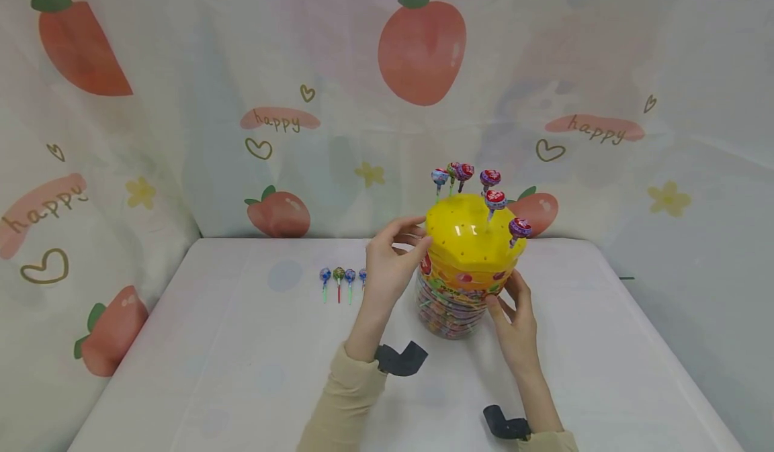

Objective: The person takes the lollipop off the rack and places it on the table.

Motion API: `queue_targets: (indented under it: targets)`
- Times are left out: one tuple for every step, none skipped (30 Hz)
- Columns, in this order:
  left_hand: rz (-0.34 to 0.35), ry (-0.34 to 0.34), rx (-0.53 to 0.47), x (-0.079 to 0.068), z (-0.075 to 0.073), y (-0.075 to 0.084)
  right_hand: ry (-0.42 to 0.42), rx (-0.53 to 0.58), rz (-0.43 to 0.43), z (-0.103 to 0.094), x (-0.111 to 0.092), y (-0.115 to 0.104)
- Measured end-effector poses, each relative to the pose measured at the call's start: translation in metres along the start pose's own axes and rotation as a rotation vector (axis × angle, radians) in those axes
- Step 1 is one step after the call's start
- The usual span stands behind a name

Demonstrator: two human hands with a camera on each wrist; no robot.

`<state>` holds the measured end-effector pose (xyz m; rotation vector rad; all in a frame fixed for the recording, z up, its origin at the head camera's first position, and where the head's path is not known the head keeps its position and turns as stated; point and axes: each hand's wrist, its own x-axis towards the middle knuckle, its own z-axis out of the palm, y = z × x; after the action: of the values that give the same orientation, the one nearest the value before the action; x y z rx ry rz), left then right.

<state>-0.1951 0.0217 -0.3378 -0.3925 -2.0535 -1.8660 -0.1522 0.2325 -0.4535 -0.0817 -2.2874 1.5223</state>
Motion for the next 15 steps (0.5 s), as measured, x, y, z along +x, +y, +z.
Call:
queue_targets:
  targets:
    - [0.009,-0.009,-0.005,0.001,0.002,0.002,0.000,0.003,-0.001,0.000,0.000,0.000]
    - [0.020,-0.018,-0.007,0.002,0.005,0.004,0.000,0.005,-0.002,0.000,0.000,0.000]
    - [0.028,-0.026,-0.008,0.004,0.007,0.007,0.000,0.006,-0.004,0.000,0.000,0.000]
    - [0.034,-0.033,-0.009,0.005,0.009,0.009,0.000,0.008,-0.003,0.000,0.000,0.000]
    - [0.038,-0.042,-0.009,0.006,0.011,0.011,0.000,0.009,-0.001,0.000,0.000,0.000]
    - [0.041,-0.050,-0.005,0.007,0.013,0.013,0.001,0.009,0.001,0.000,0.000,0.000]
    - [0.042,-0.057,-0.004,0.008,0.015,0.015,0.001,0.010,0.003,0.000,0.000,0.000]
    - [0.037,-0.066,-0.002,0.009,0.018,0.018,0.000,0.010,0.004,0.000,0.000,0.000]
    - [0.037,-0.074,-0.003,0.011,0.020,0.020,-0.001,0.012,0.004,0.000,0.000,-0.001]
    - [0.038,-0.083,-0.003,0.012,0.022,0.022,-0.003,0.013,0.005,0.000,0.000,-0.001]
    - [0.042,-0.093,-0.004,0.013,0.025,0.023,-0.003,0.014,0.004,0.000,0.000,-0.002]
    - [0.048,-0.102,-0.006,0.014,0.028,0.025,-0.005,0.014,0.004,0.000,-0.001,-0.002]
    - [0.054,-0.113,-0.011,0.015,0.030,0.026,-0.006,0.014,0.004,0.000,-0.001,-0.002]
    - [0.065,-0.123,-0.015,0.016,0.033,0.027,-0.008,0.015,0.005,0.000,-0.001,-0.002]
    - [0.080,-0.130,-0.015,0.017,0.035,0.028,-0.009,0.015,0.005,-0.001,-0.001,-0.003]
